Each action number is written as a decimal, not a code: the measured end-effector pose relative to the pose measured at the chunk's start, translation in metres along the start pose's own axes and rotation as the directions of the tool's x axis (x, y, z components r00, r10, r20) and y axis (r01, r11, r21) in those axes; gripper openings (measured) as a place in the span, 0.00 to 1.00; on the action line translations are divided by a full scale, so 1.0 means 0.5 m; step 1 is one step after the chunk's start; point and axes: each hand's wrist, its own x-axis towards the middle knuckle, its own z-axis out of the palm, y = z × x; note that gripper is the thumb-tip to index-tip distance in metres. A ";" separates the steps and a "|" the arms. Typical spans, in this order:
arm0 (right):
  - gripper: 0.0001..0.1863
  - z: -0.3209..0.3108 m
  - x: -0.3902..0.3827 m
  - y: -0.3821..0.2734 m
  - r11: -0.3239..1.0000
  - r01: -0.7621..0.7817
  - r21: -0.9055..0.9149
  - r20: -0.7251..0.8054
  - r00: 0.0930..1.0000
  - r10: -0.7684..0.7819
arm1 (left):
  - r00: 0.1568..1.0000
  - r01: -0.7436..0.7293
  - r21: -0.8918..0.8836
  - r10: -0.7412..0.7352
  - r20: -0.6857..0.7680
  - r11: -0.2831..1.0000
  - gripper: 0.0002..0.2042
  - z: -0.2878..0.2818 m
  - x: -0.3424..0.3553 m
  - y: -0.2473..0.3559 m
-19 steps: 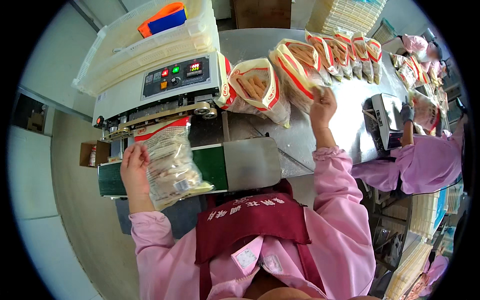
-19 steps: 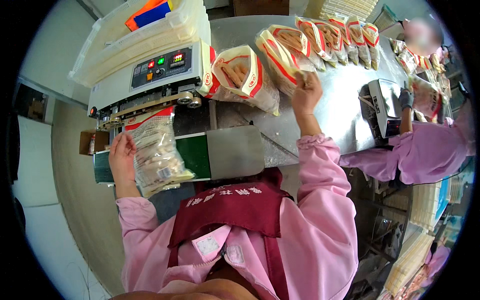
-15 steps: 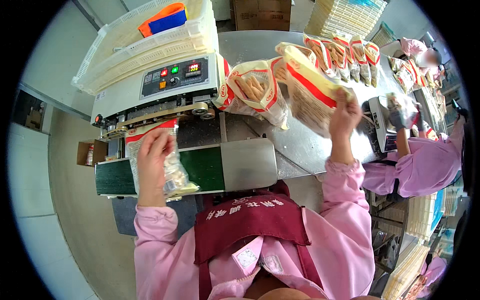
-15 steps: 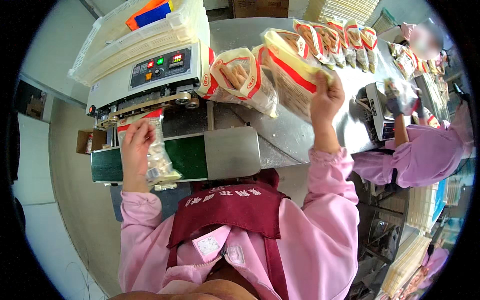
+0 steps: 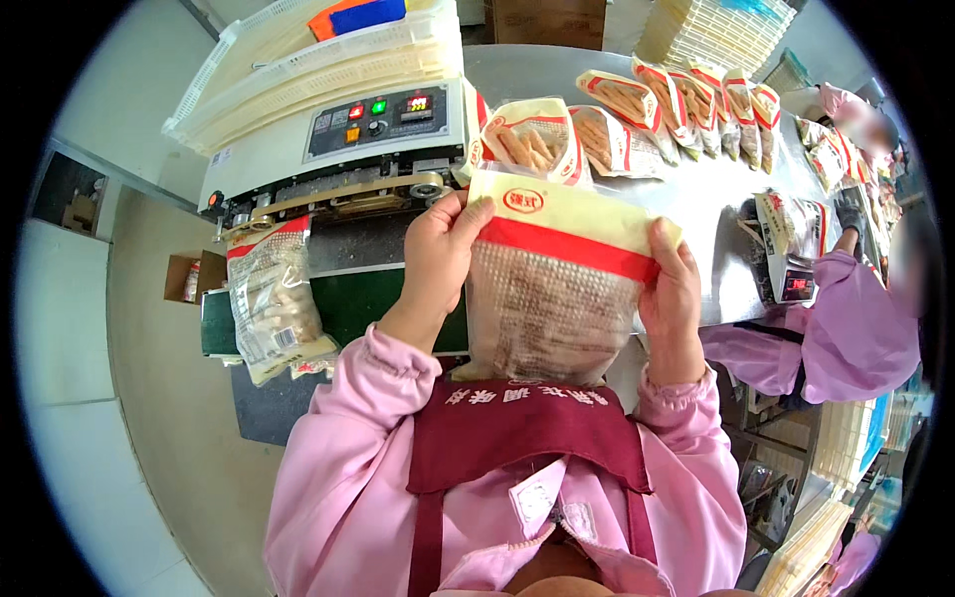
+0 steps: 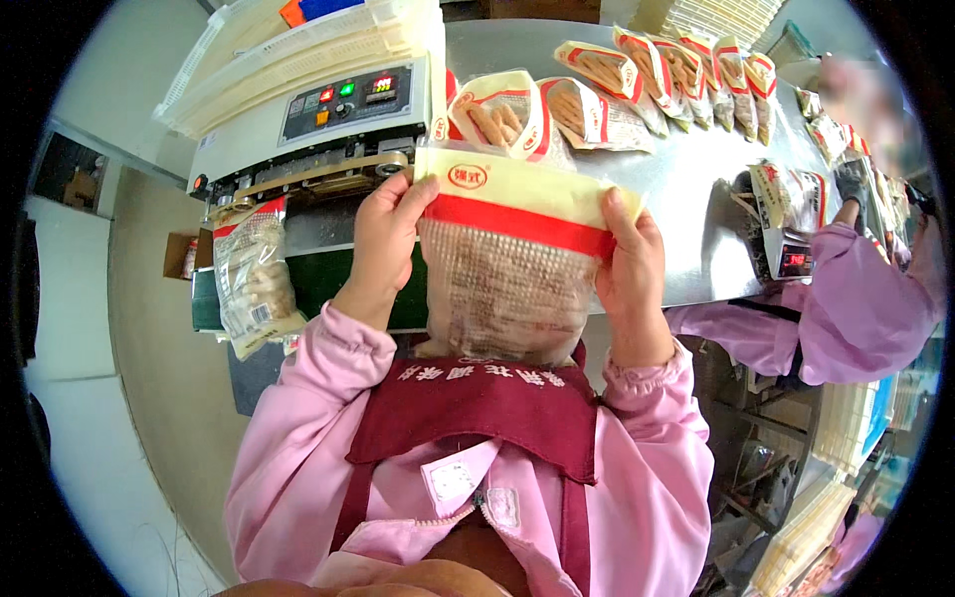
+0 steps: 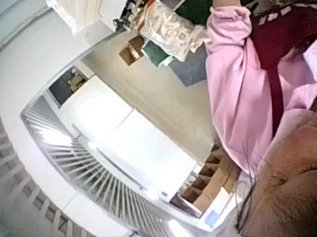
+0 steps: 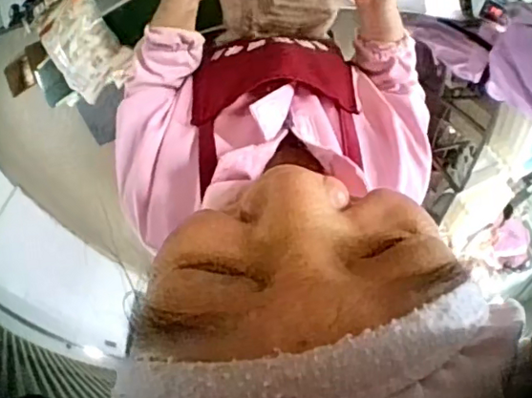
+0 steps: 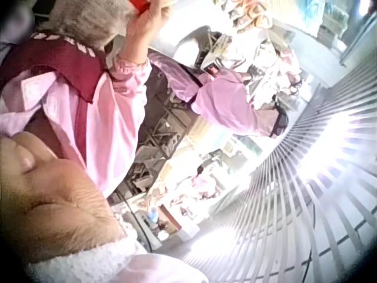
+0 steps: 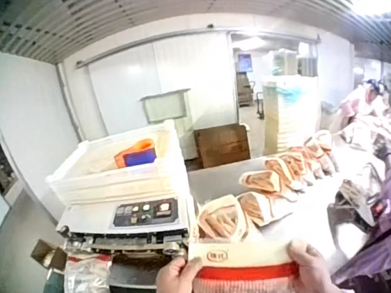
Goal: The person places pre-filled food packages into a heat-sealing machine, seals them, and sets them aside. They repeat this process for multiple packages and then place the sealed packages into a cardboard box.
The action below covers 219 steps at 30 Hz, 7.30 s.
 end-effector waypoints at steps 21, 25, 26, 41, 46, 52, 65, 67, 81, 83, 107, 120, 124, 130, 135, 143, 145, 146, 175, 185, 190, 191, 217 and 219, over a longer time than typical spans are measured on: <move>0.09 -0.021 0.153 0.084 0.957 -0.287 -0.031 0.072 0.955 0.289 | 0.938 -0.012 0.108 0.049 -0.343 0.994 0.12 -0.079 0.064 -0.113; 0.11 -0.039 0.166 0.122 0.982 -0.181 -0.061 0.087 0.979 0.186 | 0.947 0.038 -0.031 -0.046 -0.317 0.999 0.10 -0.098 0.069 -0.120; 0.11 -0.028 0.161 0.122 0.985 -0.149 -0.082 0.071 0.985 0.155 | 0.942 0.108 -0.091 -0.132 -0.310 0.990 0.10 -0.100 0.068 -0.116; 0.07 0.045 0.165 0.201 0.972 0.053 -0.227 -0.074 0.995 -0.072 | 0.899 0.099 0.169 -0.016 -0.437 0.981 0.11 -0.212 0.084 -0.125; 0.08 0.073 0.178 0.253 0.967 0.048 -0.248 -0.020 0.998 -0.055 | 0.889 0.112 0.204 -0.007 -0.458 0.972 0.13 -0.267 0.078 -0.103; 0.09 0.074 0.188 0.300 0.961 0.036 -0.276 0.046 0.999 -0.024 | 0.854 0.054 0.232 0.075 -0.515 0.971 0.14 -0.303 0.071 -0.097; 0.09 -0.068 0.119 0.152 0.830 0.114 -0.547 -0.009 0.990 -0.142 | 0.824 0.079 0.401 0.166 -0.541 0.913 0.21 -0.488 -0.071 0.124; 0.09 -0.138 0.131 0.135 0.858 0.129 -0.498 -0.086 0.977 -0.197 | 0.798 0.096 0.454 0.204 -0.568 0.886 0.20 -0.446 -0.088 0.182; 0.30 -0.259 0.507 -0.035 0.091 0.164 -0.982 0.029 0.612 -0.790 | 0.705 0.154 0.534 0.286 -0.649 0.832 0.13 -0.072 -0.194 0.156; 0.34 -0.235 0.567 -0.049 0.092 0.063 -0.994 -0.035 0.606 -0.795 | 0.703 0.149 0.545 0.299 -0.645 0.825 0.12 -0.031 -0.205 0.133; 0.12 -0.305 0.309 -0.102 0.058 0.379 -0.923 0.190 0.585 -0.788 | 0.988 0.077 0.385 -0.020 -0.150 0.920 0.09 0.024 -0.128 -0.012; 0.09 -0.274 0.420 0.115 -0.196 0.130 -0.972 0.228 0.724 -0.651 | 0.971 0.152 0.455 -0.048 -0.234 0.877 0.09 0.022 -0.180 -0.012; 0.07 -0.327 0.414 0.013 0.105 0.269 -0.958 0.118 0.696 -0.708 | 0.971 0.162 0.486 -0.052 -0.232 0.859 0.09 0.007 -0.170 -0.011; 0.04 -0.268 0.234 -0.186 0.694 0.672 -0.258 0.034 0.724 -0.688 | 0.995 0.093 0.468 -0.071 -0.064 0.879 0.10 0.041 -0.098 -0.008; 0.13 -0.143 0.031 -0.255 0.775 0.629 -0.051 0.170 0.770 -0.614 | 0.982 -0.146 0.284 0.104 0.157 0.948 0.20 0.155 -0.038 0.062; 0.11 -0.053 -0.018 -0.021 0.967 0.251 0.042 0.109 0.961 -0.254 | 0.992 -0.118 -0.038 0.115 -0.055 0.992 0.09 0.085 -0.081 0.023; 0.10 -0.057 0.007 0.011 0.997 0.057 0.050 0.160 0.985 -0.065 | 0.982 -0.071 -0.071 0.057 -0.182 0.995 0.09 0.033 -0.052 -0.042; 0.09 -0.058 0.014 0.010 0.998 -0.026 0.058 0.161 0.987 0.017 | 0.976 -0.057 -0.097 0.035 -0.213 0.994 0.10 0.018 -0.042 -0.062; 0.07 0.004 0.180 0.236 0.907 0.212 -0.365 -0.019 0.972 -0.235 | 0.914 0.081 0.079 -0.042 -0.404 0.994 0.10 -0.209 0.071 -0.120; 0.11 0.043 0.167 0.239 0.753 0.210 -0.623 0.237 0.969 -0.074 | 0.869 0.236 0.253 -0.087 -0.487 0.938 0.16 -0.370 -0.002 -0.043; 0.07 -0.065 0.209 0.119 0.730 0.273 -0.627 0.226 0.960 -0.164 | 0.814 0.165 0.346 0.070 -0.577 0.924 0.21 -0.442 -0.135 0.079; 0.07 -0.114 0.246 0.084 0.656 0.325 -0.682 0.207 0.945 -0.253 | 0.767 0.147 0.318 0.095 -0.635 0.937 0.21 -0.469 -0.145 0.088; 0.14 -0.892 1.231 -0.505 0.305 -0.217 -0.927 -0.371 0.638 -0.674 | 0.206 0.458 0.379 0.319 -0.925 0.804 0.11 0.045 -0.431 0.064; 0.14 -0.853 1.184 -0.543 0.384 -0.158 -0.910 -0.398 0.600 -0.694 | 0.221 0.466 0.366 0.294 -0.930 0.806 0.10 0.034 -0.450 0.044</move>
